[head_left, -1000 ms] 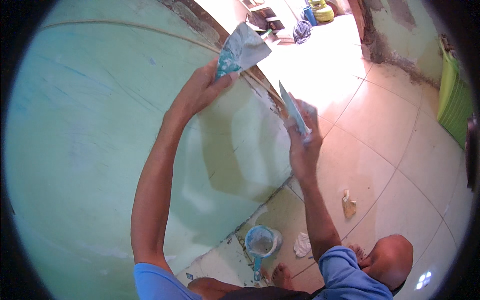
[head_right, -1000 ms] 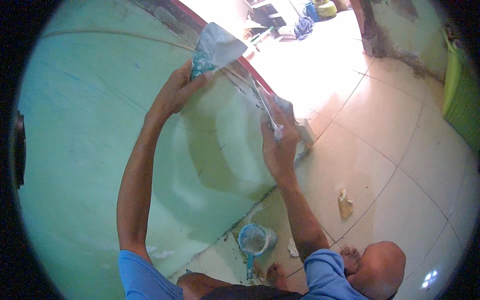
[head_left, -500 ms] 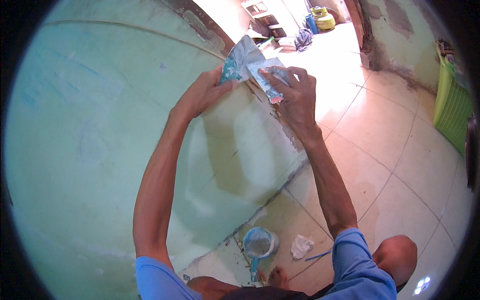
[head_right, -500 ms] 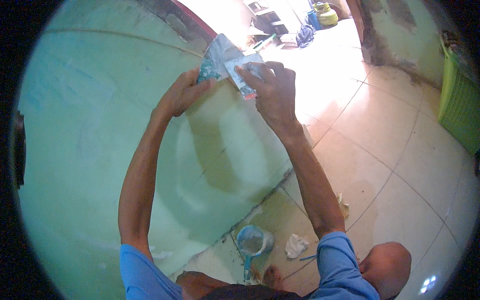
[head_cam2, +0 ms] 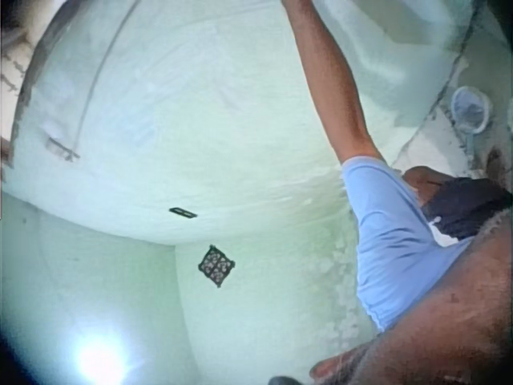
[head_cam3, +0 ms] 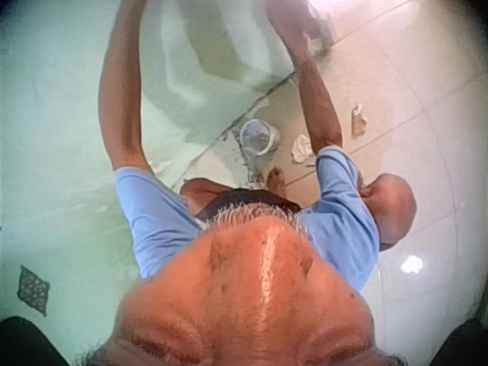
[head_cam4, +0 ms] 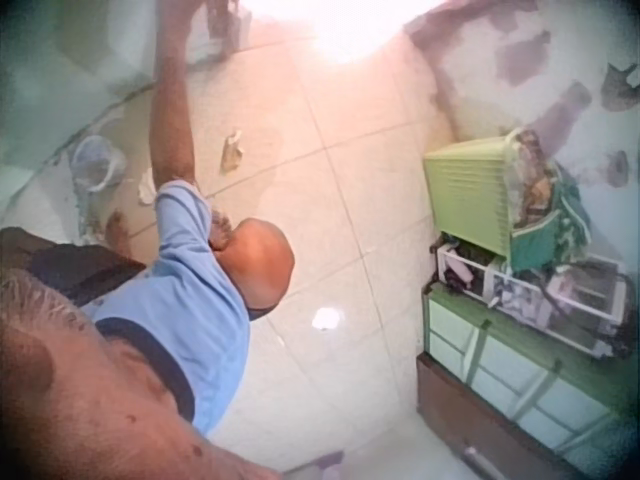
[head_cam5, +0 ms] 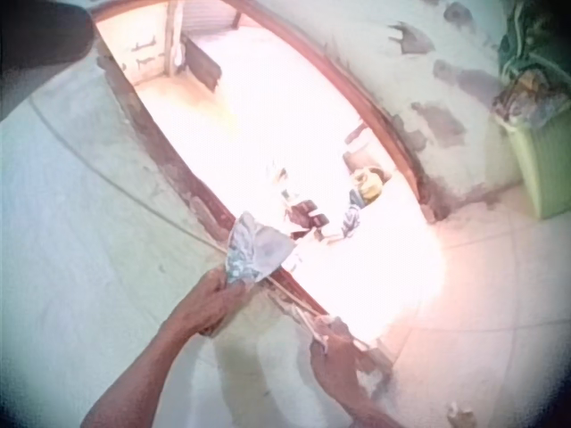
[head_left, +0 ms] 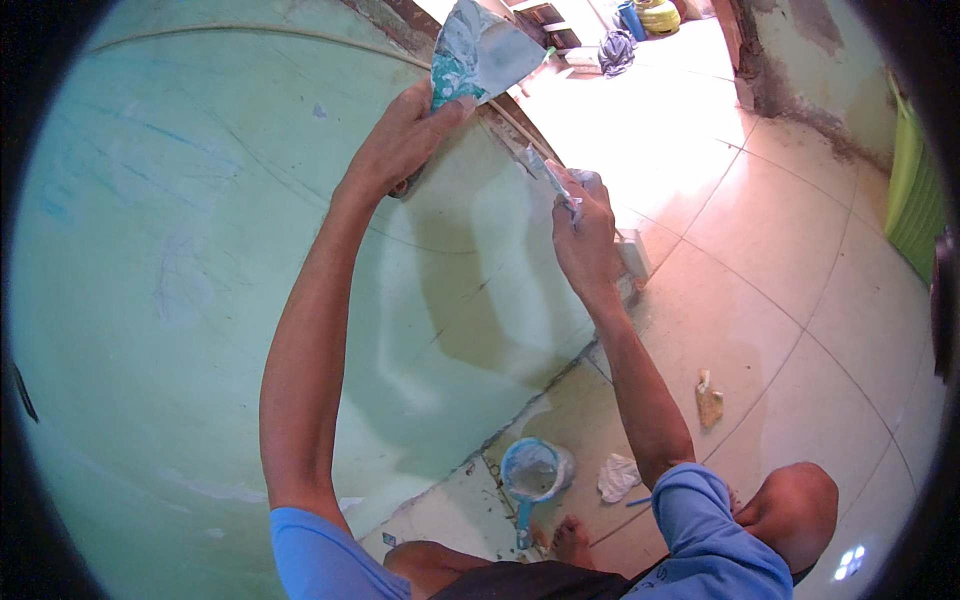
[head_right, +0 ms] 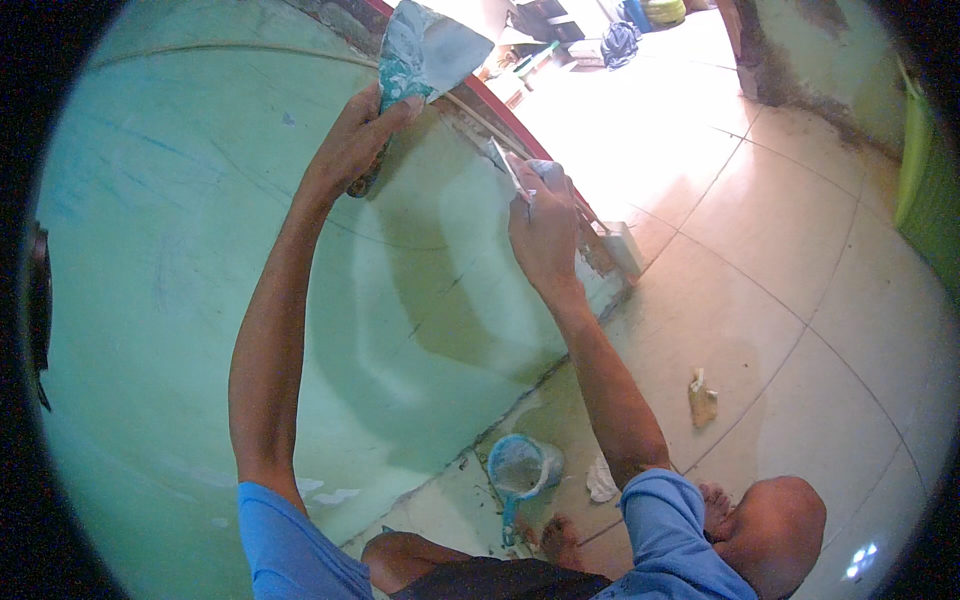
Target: The person applies filler to cracks and holes in a green wall using putty knives, taking material from a blue container.
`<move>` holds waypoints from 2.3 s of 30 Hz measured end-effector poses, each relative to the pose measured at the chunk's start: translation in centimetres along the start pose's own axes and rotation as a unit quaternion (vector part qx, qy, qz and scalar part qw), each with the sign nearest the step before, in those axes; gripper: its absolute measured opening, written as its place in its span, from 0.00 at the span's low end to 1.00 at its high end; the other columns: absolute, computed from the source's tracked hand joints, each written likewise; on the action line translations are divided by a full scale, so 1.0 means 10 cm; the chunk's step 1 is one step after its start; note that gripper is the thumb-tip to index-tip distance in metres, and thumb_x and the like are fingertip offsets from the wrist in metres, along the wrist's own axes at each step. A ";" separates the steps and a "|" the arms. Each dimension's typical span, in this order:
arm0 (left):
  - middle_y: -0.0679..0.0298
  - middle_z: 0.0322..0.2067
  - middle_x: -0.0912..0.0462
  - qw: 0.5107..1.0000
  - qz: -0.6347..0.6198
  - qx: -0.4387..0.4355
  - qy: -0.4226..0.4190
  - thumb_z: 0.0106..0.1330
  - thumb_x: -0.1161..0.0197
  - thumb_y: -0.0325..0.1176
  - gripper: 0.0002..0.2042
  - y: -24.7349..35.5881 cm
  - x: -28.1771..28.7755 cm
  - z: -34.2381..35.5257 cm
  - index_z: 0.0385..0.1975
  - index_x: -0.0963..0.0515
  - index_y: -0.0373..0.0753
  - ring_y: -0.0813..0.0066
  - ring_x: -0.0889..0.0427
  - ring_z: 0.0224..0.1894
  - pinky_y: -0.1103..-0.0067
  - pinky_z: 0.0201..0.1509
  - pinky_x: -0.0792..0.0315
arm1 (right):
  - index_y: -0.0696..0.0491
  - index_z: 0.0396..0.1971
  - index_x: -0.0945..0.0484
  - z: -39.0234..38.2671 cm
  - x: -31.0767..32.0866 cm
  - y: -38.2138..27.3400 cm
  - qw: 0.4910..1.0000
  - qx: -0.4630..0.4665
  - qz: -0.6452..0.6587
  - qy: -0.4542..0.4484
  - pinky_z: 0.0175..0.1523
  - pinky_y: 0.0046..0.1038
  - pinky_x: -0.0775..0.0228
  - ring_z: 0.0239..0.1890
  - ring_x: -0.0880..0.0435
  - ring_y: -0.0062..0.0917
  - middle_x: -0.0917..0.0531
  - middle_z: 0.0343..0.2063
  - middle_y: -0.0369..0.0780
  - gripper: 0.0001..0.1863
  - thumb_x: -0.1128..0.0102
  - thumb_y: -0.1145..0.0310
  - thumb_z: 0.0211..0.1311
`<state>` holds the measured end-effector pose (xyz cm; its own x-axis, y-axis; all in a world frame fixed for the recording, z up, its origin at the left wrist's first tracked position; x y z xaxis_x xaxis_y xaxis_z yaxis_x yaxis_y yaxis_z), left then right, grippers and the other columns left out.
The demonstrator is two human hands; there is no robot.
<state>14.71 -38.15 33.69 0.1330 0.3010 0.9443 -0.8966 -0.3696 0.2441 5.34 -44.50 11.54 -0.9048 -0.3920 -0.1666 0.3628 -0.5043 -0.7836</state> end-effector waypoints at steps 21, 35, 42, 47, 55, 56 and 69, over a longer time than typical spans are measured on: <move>0.63 0.41 0.20 1.000 -0.018 -0.004 0.023 0.62 0.43 0.48 0.23 -0.04 0.12 -0.02 0.49 0.27 0.34 0.74 0.24 0.43 0.77 0.51 0.33 | 0.57 0.53 0.28 -0.20 -0.50 -0.21 0.986 0.043 -0.151 0.056 0.41 0.36 0.29 0.41 0.28 0.36 0.28 0.40 0.44 0.28 0.37 0.77 0.48; 0.63 0.40 0.20 0.999 -0.011 -0.032 0.032 0.63 0.43 0.47 0.22 -0.03 0.09 -0.02 0.49 0.27 0.35 0.74 0.25 0.44 0.76 0.52 0.34 | 0.53 0.60 0.33 -0.53 -0.67 -0.11 0.983 0.028 -0.173 0.055 0.39 0.35 0.26 0.44 0.29 0.38 0.29 0.44 0.48 0.38 0.33 0.80 0.42; 0.63 0.41 0.21 0.999 0.012 -0.016 0.030 0.63 0.43 0.48 0.22 0.00 0.11 -0.06 0.49 0.27 0.35 0.74 0.25 0.43 0.76 0.52 0.33 | 0.54 0.60 0.32 -0.53 -0.32 -0.03 0.989 -0.074 -0.123 0.030 0.44 0.34 0.28 0.44 0.28 0.40 0.30 0.41 0.48 0.30 0.49 0.81 0.53; 0.64 0.39 0.20 0.996 -0.057 -0.049 0.057 0.64 0.44 0.45 0.21 0.03 0.01 -0.08 0.47 0.26 0.33 0.76 0.26 0.40 0.77 0.50 0.33 | 0.62 0.56 0.30 -0.46 -0.30 0.23 0.973 -0.205 -0.104 0.019 0.43 0.38 0.28 0.42 0.25 0.41 0.28 0.38 0.52 0.27 0.50 0.80 0.50; 0.63 0.43 0.21 0.999 -0.012 -0.031 0.027 0.63 0.43 0.45 0.23 0.05 0.07 -0.05 0.51 0.27 0.35 0.75 0.26 0.43 0.78 0.52 0.34 | 0.58 0.51 0.26 0.00 -0.47 -0.19 0.985 -0.120 -0.090 0.081 0.42 0.39 0.28 0.41 0.25 0.40 0.26 0.36 0.50 0.23 0.49 0.79 0.51; 0.63 0.42 0.21 0.999 -0.015 -0.030 0.026 0.63 0.43 0.45 0.22 -0.01 0.09 -0.05 0.51 0.27 0.35 0.76 0.26 0.43 0.78 0.51 0.34 | 0.58 0.51 0.26 0.06 -0.51 -0.32 0.988 -0.112 -0.080 0.076 0.41 0.39 0.28 0.40 0.25 0.41 0.25 0.36 0.49 0.23 0.49 0.79 0.51; 0.67 0.35 0.22 0.999 0.005 -0.010 0.046 0.62 0.44 0.49 0.22 0.04 0.08 -0.09 0.48 0.26 0.37 0.79 0.28 0.34 0.80 0.39 0.34 | 0.57 0.52 0.26 -0.12 -0.46 -0.40 0.992 0.016 -0.082 0.098 0.42 0.36 0.30 0.40 0.28 0.38 0.28 0.38 0.46 0.28 0.39 0.82 0.45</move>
<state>14.11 -37.24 34.33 0.0865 0.3770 0.9222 -0.9061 -0.3550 0.2301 7.80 -39.82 14.71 -0.9769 -0.1478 -0.1540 0.2116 -0.5743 -0.7909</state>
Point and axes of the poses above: each hand's wrist, its own z-axis towards the middle knuckle, its own x-axis out of the back of the hand, y = z × x, the point moved 1 cm from there along z, towards the middle knuckle
